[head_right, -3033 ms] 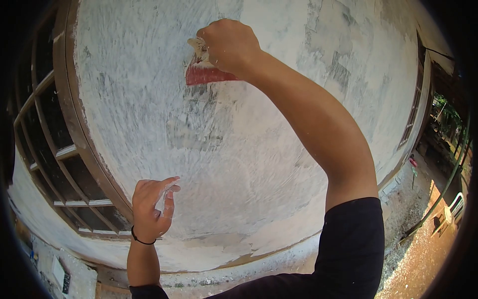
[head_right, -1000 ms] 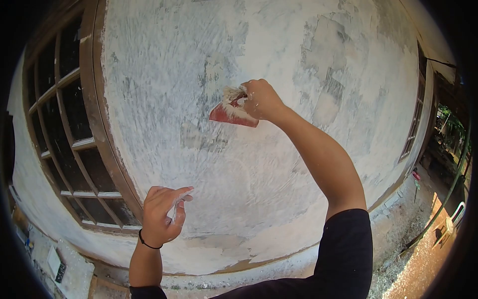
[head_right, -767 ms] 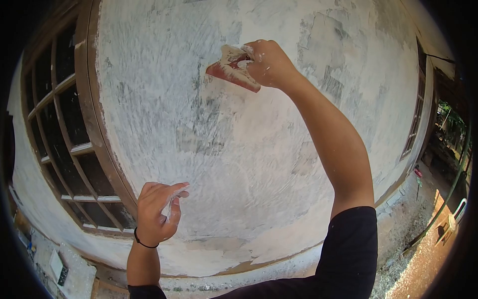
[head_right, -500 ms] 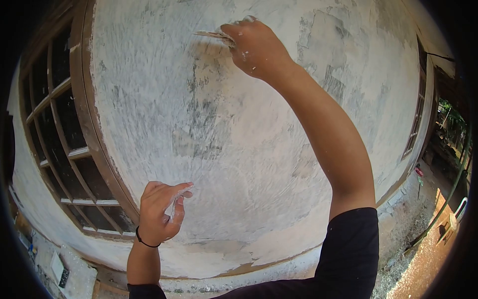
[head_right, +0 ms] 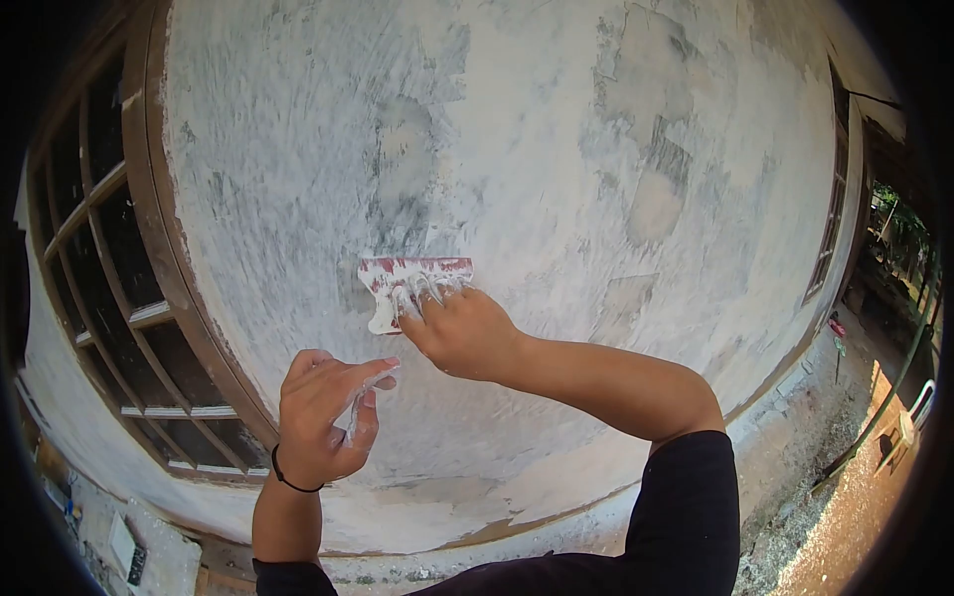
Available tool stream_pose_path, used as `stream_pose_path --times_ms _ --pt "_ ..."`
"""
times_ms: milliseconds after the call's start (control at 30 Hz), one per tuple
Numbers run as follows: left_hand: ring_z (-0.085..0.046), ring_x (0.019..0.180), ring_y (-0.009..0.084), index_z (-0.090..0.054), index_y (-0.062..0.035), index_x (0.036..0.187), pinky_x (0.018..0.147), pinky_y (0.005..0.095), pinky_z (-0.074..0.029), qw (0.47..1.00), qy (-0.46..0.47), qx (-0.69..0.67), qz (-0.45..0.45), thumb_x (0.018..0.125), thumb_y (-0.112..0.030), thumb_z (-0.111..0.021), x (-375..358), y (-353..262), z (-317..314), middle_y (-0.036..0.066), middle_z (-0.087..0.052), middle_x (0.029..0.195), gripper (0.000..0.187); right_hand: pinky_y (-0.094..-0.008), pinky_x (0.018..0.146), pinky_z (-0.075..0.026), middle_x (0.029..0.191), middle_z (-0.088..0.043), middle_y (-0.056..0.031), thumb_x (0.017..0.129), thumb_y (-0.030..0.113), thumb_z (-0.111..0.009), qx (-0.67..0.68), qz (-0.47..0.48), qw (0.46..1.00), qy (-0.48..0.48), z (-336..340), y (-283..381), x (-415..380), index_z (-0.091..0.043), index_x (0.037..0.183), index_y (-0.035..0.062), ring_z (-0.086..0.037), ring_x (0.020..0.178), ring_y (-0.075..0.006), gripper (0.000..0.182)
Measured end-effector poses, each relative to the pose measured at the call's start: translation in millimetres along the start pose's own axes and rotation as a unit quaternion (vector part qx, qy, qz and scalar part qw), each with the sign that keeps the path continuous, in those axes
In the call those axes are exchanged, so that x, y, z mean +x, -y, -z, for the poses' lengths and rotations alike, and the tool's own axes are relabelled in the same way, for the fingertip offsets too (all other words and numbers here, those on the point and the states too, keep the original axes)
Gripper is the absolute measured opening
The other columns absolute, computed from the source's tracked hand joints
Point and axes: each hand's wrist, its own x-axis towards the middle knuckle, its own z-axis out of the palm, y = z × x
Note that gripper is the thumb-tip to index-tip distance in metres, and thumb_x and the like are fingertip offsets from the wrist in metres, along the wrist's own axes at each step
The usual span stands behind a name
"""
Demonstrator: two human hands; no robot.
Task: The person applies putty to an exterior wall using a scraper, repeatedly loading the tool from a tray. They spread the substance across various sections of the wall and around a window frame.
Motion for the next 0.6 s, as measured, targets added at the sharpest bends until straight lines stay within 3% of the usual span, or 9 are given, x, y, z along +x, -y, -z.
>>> stream_pose_path --times_ms 33,100,167,233,300,400,433,500,600 --pt "-0.058 0.059 0.0173 -0.065 -0.0062 0.100 0.065 0.0315 -0.037 1.000 -0.002 0.003 -0.001 0.068 0.003 -0.052 0.5 0.6 2.9 0.004 -0.067 0.077 0.035 -0.0364 0.052 -0.048 0.072 -0.061 -0.0165 0.068 0.009 -0.061 -0.001 0.002 1.000 -0.003 10.0 -4.8 6.8 -0.061 0.085 0.0012 -0.062 0.064 -0.0288 0.018" --pt "-0.059 0.060 0.0171 -0.065 -0.0054 0.099 0.065 0.0316 -0.037 1.000 -0.002 0.019 0.003 0.068 0.003 -0.053 -0.3 2.2 7.6 0.004 -0.067 0.076 0.034 -0.0382 0.054 -0.047 0.068 -0.060 -0.0170 0.067 0.006 -0.061 0.142 -0.099 0.982 0.074 32.3 -29.3 28.3 -0.061 0.087 0.0025 -0.060 0.063 -0.0323 0.020" --pt "-0.059 0.060 0.0170 -0.065 -0.0048 0.099 0.065 0.0313 -0.037 1.000 -0.015 0.017 0.007 0.068 0.002 -0.052 -1.1 4.4 9.4 0.004 -0.067 0.075 0.033 -0.0358 0.056 -0.045 0.069 -0.059 -0.0198 0.064 -0.002 -0.057 0.152 -0.152 0.973 0.084 50.9 -73.1 57.8 -0.059 0.085 -0.0012 -0.055 0.059 -0.0360 0.020" --pt "-0.059 0.059 0.0169 -0.065 -0.0042 0.098 0.065 0.0311 -0.037 0.999 -0.032 0.018 0.011 0.069 0.002 -0.052 -0.8 5.9 12.6 0.004 -0.067 0.075 0.033 -0.0360 0.057 -0.045 0.066 -0.057 -0.0206 0.065 -0.003 -0.052 0.140 -0.226 0.963 0.033 69.4 -108.7 85.6 -0.058 0.084 -0.0037 -0.045 0.054 -0.0335 0.019" --pt "-0.059 0.058 0.0167 -0.065 -0.0031 0.097 0.065 0.0307 -0.037 0.999 -0.023 0.024 0.016 0.070 0.001 -0.051 -1.7 5.8 17.1 0.005 -0.068 0.073 0.030 -0.0350 0.058 -0.045 0.068 -0.058 -0.0209 0.067 -0.003 -0.050 0.110 -0.237 0.963 -0.059 78.3 -137.4 104.8 -0.060 0.089 -0.0032 -0.045 0.055 -0.0327 0.024" --pt "-0.059 0.058 0.0170 -0.065 -0.0032 0.096 0.065 0.0306 -0.037 0.999 -0.039 0.022 0.018 0.071 0.001 -0.051 -5.2 7.7 22.2 0.005 -0.068 0.073 0.029 -0.0360 0.062 -0.047 0.072 -0.061 -0.0196 0.068 -0.001 -0.053 0.118 -0.286 0.946 -0.094 109.4 -131.8 123.6 -0.060 0.092 -0.0024 -0.054 0.059 -0.0334 0.025" --pt "-0.059 0.058 0.0170 -0.065 -0.0032 0.096 0.065 0.0306 -0.037 0.999 -0.038 0.021 0.019 0.071 0.001 -0.051 -6.7 8.5 25.0 0.005 -0.068 0.073 0.029 -0.0360 0.062 -0.047 0.072 -0.061 -0.0196 0.068 -0.001 -0.053 0.118 -0.287 0.946 -0.093 105.8 -127.0 122.3 -0.060 0.092 -0.0024 -0.054 0.059 -0.0334 0.025" --pt "-0.059 0.057 0.0174 -0.065 -0.0032 0.096 0.065 0.0310 -0.038 0.999 -0.036 0.024 0.026 0.071 0.001 -0.051 -11.4 9.2 31.3 0.005 -0.068 0.072 0.029 -0.0365 0.059 -0.047 0.069 -0.061 -0.0136 0.069 0.000 -0.056 -0.061 -0.115 0.984 -0.121 87.3 -113.8 112.3 -0.060 0.088 0.0001 -0.058 0.061 -0.0323 0.019" --pt "-0.058 0.056 0.0176 -0.065 -0.0037 0.095 0.066 0.0311 -0.038 0.998 -0.048 0.010 0.033 0.071 0.002 -0.051 -19.8 10.6 35.8 0.006 -0.067 0.071 0.028 -0.0370 0.054 -0.046 0.066 -0.055 -0.0083 0.067 0.000 -0.060 -0.095 -0.027 0.993 -0.068 26.2 -70.9 68.5 -0.059 0.085 0.0039 -0.056 0.058 -0.0281 0.019"
